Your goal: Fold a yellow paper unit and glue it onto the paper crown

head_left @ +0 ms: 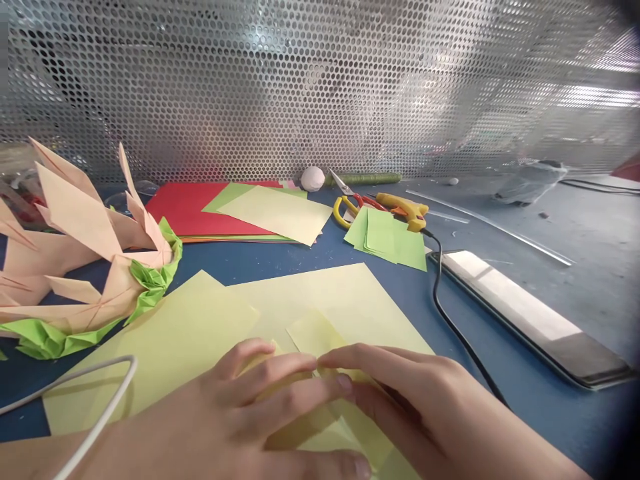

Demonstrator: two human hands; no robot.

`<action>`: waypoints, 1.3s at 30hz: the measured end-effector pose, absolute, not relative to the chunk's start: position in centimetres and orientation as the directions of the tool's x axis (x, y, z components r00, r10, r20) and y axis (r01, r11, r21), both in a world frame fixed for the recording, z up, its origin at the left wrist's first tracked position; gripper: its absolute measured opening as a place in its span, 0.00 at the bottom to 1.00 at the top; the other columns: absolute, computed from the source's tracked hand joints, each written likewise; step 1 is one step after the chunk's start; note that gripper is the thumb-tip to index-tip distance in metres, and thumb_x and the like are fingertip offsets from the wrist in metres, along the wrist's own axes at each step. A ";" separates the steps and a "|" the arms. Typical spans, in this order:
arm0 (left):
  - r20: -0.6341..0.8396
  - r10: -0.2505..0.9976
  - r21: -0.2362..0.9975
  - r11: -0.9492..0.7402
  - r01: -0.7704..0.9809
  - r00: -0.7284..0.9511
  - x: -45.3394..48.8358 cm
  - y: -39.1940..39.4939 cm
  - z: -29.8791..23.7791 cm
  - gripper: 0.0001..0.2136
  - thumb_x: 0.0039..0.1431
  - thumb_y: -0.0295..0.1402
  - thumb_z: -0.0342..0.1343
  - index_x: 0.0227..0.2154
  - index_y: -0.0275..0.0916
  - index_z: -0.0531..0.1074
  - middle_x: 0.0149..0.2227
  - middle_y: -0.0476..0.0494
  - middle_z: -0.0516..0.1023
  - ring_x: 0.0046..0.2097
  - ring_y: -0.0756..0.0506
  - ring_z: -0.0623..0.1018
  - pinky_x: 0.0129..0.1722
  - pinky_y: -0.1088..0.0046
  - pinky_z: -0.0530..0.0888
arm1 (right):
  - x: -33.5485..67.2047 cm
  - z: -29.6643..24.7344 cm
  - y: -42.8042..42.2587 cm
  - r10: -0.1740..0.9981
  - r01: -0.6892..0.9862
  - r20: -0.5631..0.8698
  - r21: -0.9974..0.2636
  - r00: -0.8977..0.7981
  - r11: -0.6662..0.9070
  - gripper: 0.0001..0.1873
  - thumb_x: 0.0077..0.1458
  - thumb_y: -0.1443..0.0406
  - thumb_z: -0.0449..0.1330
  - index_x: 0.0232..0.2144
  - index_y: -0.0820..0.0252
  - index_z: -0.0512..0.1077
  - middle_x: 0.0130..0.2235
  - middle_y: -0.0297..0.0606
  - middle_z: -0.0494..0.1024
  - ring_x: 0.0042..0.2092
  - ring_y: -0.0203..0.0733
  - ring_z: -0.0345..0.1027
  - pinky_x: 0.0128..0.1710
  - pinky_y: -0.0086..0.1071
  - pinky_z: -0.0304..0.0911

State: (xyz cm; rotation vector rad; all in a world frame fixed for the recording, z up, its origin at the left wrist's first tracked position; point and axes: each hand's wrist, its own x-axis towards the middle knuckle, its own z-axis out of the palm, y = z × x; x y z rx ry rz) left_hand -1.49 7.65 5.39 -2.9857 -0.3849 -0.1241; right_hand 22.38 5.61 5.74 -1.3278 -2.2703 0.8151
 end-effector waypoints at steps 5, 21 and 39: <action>-0.051 0.200 -0.065 -0.978 0.196 0.979 -1.0 8.3 6.3 0.32 0.59 0.43 0.62 0.65 0.57 0.57 0.70 0.49 0.54 0.69 0.40 0.60 0.58 0.52 0.72 | 22.5 5.8 5.9 0.886 0.660 0.037 -0.653 -0.463 0.372 0.15 0.65 0.71 0.51 0.41 0.47 0.74 0.37 0.28 0.83 0.40 0.36 0.79 0.36 0.24 0.73; 0.334 0.740 0.204 -0.662 0.722 0.584 -2.6 5.3 2.8 0.34 0.62 0.42 0.52 0.68 0.43 0.47 0.65 0.43 0.65 0.64 0.35 0.63 0.59 0.53 0.69 | 25.4 6.7 11.8 0.975 0.626 0.100 -0.778 0.198 -0.047 0.25 0.61 0.61 0.55 0.60 0.55 0.69 0.29 0.36 0.80 0.28 0.44 0.73 0.22 0.32 0.66; 0.462 0.710 0.438 -0.703 0.560 0.531 -2.7 5.3 4.1 0.26 0.63 0.30 0.50 0.64 0.52 0.55 0.34 0.55 0.81 0.30 0.51 0.82 0.33 0.83 0.79 | 23.2 7.0 9.1 0.869 0.555 0.401 -0.669 -0.290 0.494 0.07 0.60 0.60 0.63 0.39 0.54 0.77 0.29 0.31 0.67 0.31 0.37 0.65 0.30 0.28 0.66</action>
